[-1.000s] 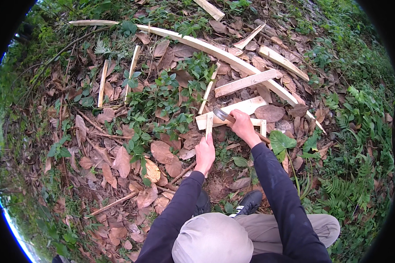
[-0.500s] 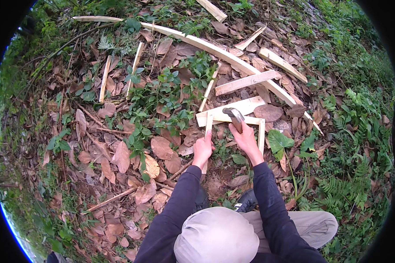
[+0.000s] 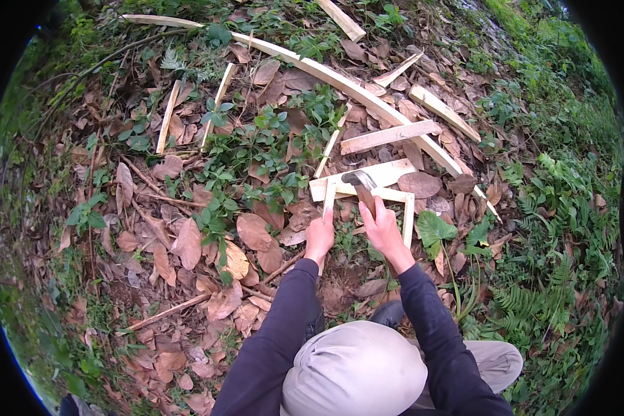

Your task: The person sits on the forest floor and uses a small axe to split thin wooden planks into smaller pieces. They repeatedly pick up planks, position them on the ground, and strike them with the axe to create kindling.

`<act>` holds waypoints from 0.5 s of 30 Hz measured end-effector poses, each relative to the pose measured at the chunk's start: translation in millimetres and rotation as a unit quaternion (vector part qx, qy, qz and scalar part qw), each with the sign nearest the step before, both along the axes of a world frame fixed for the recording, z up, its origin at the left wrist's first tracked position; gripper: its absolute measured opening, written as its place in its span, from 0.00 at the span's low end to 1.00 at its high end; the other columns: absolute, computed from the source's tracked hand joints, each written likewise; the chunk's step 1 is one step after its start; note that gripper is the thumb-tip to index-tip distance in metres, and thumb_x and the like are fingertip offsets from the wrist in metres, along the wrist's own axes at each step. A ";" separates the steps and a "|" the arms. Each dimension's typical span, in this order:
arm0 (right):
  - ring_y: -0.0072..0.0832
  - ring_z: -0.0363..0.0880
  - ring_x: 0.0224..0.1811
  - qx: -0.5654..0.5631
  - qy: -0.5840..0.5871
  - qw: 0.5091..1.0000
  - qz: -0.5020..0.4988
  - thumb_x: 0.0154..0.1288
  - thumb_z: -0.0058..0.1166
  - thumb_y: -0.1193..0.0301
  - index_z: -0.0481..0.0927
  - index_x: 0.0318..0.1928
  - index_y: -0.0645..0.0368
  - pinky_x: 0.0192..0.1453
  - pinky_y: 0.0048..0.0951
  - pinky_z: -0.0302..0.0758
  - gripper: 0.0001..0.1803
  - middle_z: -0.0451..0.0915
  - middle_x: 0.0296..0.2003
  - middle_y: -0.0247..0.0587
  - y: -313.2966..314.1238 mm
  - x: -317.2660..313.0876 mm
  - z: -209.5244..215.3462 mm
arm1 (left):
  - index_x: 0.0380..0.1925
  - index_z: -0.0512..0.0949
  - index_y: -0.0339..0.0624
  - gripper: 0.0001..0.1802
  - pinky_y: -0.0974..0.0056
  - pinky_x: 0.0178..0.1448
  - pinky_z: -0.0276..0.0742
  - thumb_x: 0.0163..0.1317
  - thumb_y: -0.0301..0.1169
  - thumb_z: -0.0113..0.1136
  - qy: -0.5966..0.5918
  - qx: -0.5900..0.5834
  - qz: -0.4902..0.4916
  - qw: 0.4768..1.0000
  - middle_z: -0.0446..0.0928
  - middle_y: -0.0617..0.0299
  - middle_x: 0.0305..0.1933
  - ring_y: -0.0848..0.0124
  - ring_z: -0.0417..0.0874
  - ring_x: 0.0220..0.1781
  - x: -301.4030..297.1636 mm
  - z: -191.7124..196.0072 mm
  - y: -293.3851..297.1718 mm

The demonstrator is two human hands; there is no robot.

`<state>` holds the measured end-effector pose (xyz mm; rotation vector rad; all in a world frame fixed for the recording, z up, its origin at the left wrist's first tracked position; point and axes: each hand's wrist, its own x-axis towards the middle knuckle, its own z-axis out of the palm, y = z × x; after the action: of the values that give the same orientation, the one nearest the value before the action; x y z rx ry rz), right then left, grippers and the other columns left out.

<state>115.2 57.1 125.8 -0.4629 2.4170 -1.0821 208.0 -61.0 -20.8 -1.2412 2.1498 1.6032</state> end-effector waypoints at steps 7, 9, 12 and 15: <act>0.64 0.81 0.38 0.012 0.100 0.992 0.080 0.76 0.51 0.63 0.72 0.47 0.72 0.39 0.55 0.76 0.19 0.81 0.31 0.69 -4.4 1.5 -17.4 | 0.34 0.84 0.29 0.41 0.41 0.54 0.75 0.76 0.60 0.37 -0.006 0.017 -0.002 1.000 0.82 0.31 0.36 0.34 0.83 0.47 -0.1 7.5 -3.1; 0.63 0.81 0.35 0.011 0.127 0.988 0.082 0.76 0.51 0.64 0.71 0.48 0.70 0.37 0.54 0.75 0.17 0.80 0.29 0.67 -5.1 2.1 -24.3 | 0.34 0.84 0.29 0.41 0.41 0.54 0.75 0.76 0.60 0.37 -0.005 0.014 -0.002 1.000 0.82 0.31 0.36 0.34 0.83 0.47 1.4 6.0 -2.7; 0.59 0.82 0.30 0.041 0.198 0.975 0.086 0.76 0.51 0.66 0.72 0.47 0.67 0.32 0.49 0.75 0.14 0.79 0.25 0.61 3.6 -2.8 -36.7 | 0.34 0.84 0.29 0.41 0.41 0.54 0.75 0.76 0.59 0.38 -0.006 0.033 -0.002 0.999 0.82 0.31 0.36 0.34 0.83 0.47 -5.8 12.3 2.6; 0.62 0.82 0.33 -0.042 0.175 0.982 0.064 0.76 0.52 0.67 0.70 0.48 0.69 0.33 0.52 0.77 0.15 0.80 0.29 0.65 -12.4 6.3 -16.9 | 0.24 0.83 0.35 0.40 0.46 0.47 0.76 0.75 0.60 0.39 0.025 -0.030 0.016 0.999 0.82 0.42 0.27 0.43 0.85 0.37 7.0 -13.7 -5.1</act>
<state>121.5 44.6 109.0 -0.8917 2.6001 -1.1256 215.0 -66.1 -34.6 -1.2717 2.2346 1.6094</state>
